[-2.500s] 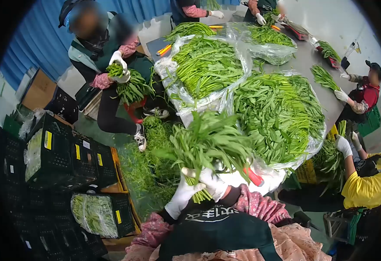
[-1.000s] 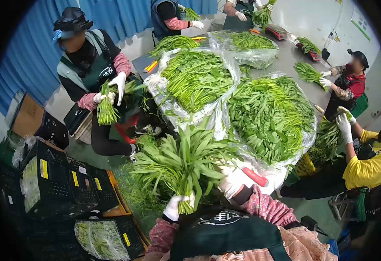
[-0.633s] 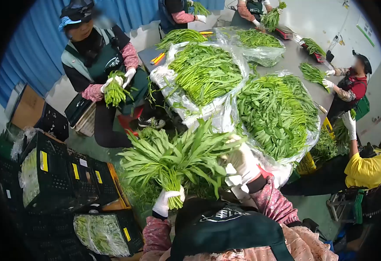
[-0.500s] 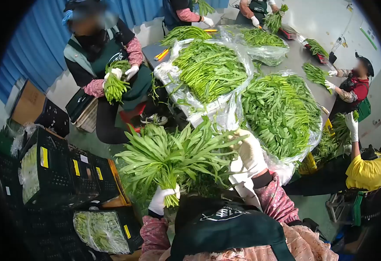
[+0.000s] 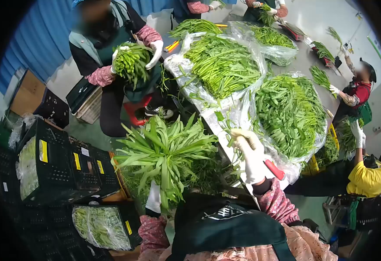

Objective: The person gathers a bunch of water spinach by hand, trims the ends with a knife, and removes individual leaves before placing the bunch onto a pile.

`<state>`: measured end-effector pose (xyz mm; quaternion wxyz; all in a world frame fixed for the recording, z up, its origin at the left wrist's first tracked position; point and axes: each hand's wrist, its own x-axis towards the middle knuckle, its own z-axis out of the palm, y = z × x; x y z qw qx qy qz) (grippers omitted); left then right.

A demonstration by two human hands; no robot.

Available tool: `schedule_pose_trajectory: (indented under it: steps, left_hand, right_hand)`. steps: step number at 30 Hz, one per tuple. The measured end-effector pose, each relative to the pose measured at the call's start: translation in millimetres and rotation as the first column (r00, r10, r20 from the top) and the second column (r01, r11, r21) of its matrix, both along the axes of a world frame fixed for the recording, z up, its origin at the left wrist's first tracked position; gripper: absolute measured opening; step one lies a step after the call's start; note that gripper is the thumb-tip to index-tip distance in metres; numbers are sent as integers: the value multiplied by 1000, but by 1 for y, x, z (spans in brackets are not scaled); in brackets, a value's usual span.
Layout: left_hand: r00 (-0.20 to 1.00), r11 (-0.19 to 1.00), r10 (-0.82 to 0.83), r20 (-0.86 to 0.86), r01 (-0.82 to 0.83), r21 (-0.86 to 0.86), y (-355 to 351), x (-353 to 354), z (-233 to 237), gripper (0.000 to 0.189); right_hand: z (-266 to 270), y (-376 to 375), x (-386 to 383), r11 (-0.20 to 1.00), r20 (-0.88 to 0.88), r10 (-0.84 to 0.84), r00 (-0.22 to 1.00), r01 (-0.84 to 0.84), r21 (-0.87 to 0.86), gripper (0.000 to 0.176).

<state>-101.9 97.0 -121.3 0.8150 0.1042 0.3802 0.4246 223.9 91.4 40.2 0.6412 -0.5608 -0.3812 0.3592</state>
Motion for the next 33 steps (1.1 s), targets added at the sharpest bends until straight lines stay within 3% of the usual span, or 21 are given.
schedule_pose_trajectory:
  steps: [2,3,5,6,9,13,14,16,18,21,26,32,33]
  left_hand:
    - [998,997,58,39,-56,-55,0,1,1,47]
    - [997,1000,18,77,-17,-5,-2,-13,-41,47]
    - [991,950,-135,11,127,284,4,-38,-135,49]
    - [986,953,-151,70,126,276,3,-40,-146,49]
    - [953,980,-165,253,129,153,4,-28,-106,50]
    - [881,984,-181,438,161,82,3,-22,-77,51]
    - [868,981,-193,457,172,88,4,-22,-78,51]
    - [908,955,-277,315,226,190,8,-26,-99,53]
    - [940,975,-189,285,145,168,-1,-43,-179,54]
    - [951,982,-175,254,150,114,0,-42,-169,61]
    - [955,987,-151,255,131,94,0,-21,-75,63]
    - [968,983,-160,191,138,125,-5,-12,-13,65]
    - [970,982,-164,180,142,128,-7,-11,-3,65]
  right_hand:
    - [20,-1,-15,991,390,71,918,-108,74,31]
    - [32,1,-23,982,524,100,846,-167,82,35]
    - [19,17,-25,942,775,85,626,-305,143,43]
    - [21,18,-35,969,805,84,587,-236,71,46]
    - [33,14,-57,976,891,-117,440,-116,185,56]
    - [14,20,-52,880,922,-265,281,-320,351,56]
    - [16,23,-56,894,926,-267,267,-289,341,45]
    - [16,28,-60,943,952,-214,219,-207,260,44]
    - [11,34,-63,961,955,-199,220,-147,234,36]
    - [4,39,-56,945,967,-214,136,-224,241,28]
    - [12,35,-55,946,984,-119,130,-287,153,20]
    - [13,28,-50,937,993,53,102,-350,-14,13]
    - [2,27,-49,922,947,160,277,-385,-43,12]
